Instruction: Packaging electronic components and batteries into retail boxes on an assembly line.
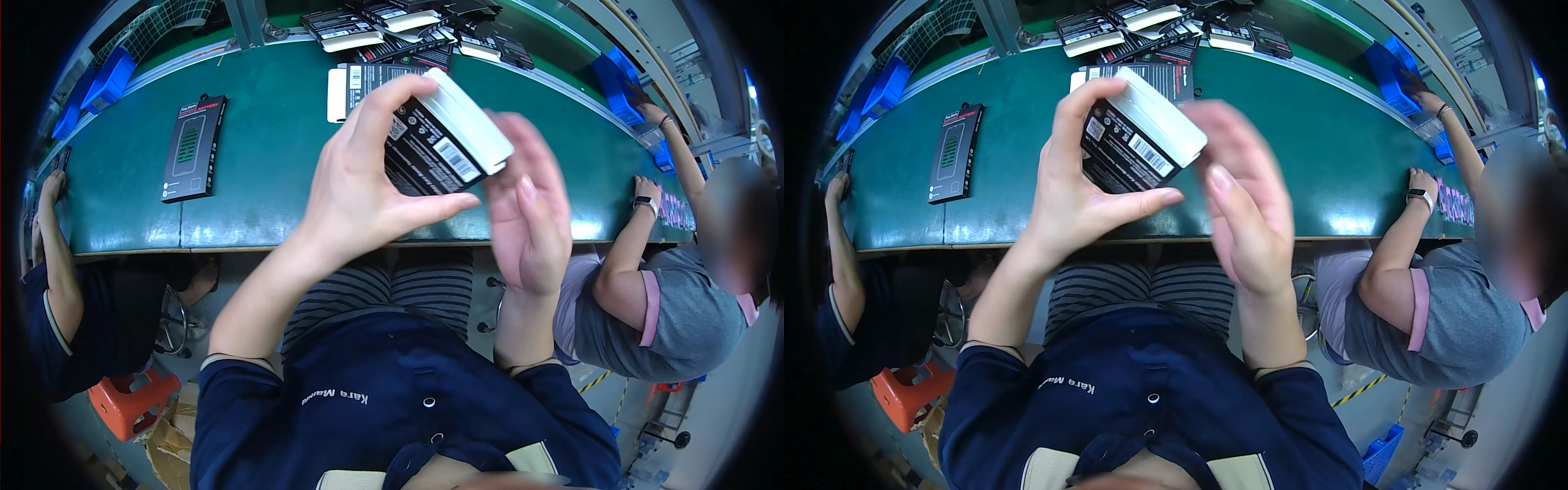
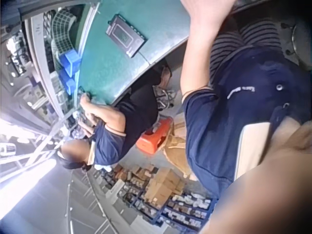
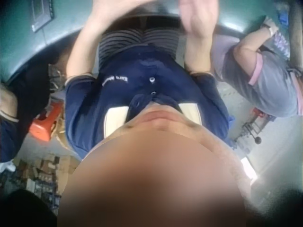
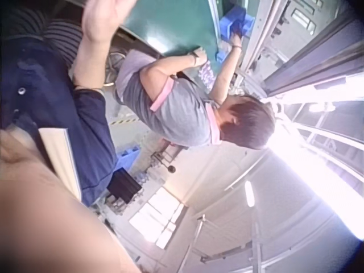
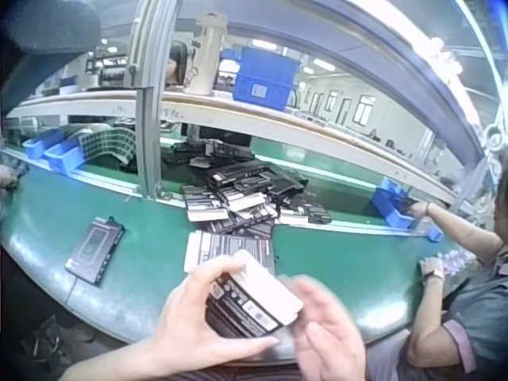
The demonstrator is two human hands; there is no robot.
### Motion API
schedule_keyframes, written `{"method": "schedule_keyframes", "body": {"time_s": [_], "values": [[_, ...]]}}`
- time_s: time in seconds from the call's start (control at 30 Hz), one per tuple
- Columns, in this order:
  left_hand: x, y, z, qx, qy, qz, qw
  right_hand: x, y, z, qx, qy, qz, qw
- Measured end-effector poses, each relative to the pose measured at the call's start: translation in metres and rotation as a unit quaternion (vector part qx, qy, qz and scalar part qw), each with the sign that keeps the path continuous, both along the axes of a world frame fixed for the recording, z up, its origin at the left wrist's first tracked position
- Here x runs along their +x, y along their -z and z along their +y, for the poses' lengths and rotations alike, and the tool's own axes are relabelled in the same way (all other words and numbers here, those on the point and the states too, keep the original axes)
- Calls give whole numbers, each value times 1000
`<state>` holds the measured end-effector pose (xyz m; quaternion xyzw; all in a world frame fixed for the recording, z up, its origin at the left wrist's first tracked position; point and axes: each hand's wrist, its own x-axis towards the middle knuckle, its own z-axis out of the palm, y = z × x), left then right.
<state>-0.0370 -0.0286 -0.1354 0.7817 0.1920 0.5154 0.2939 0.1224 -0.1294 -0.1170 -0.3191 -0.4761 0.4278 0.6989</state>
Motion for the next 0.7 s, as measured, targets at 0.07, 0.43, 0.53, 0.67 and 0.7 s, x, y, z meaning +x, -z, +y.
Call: {"method": "schedule_keyframes", "body": {"time_s": [0.07, 0.43, 0.53, 0.67, 0.7], "values": [[12, 15, -9, 61, -16, -88, 994, -12, -5, 5, -118, -89, 134, 980], [6, -7, -24, -245, 149, -331, 899, -36, 17, 30, 106, 51, 30, 993], [9, -1, -18, -174, 103, -311, 929, -35, 17, 33, 119, 37, 50, 991], [6, 8, -17, -109, 48, -265, 957, -30, 40, 41, 187, 100, -75, 974], [1, 11, -14, -109, 47, -265, 957, -32, 54, 41, 197, 123, -132, 964]]}}
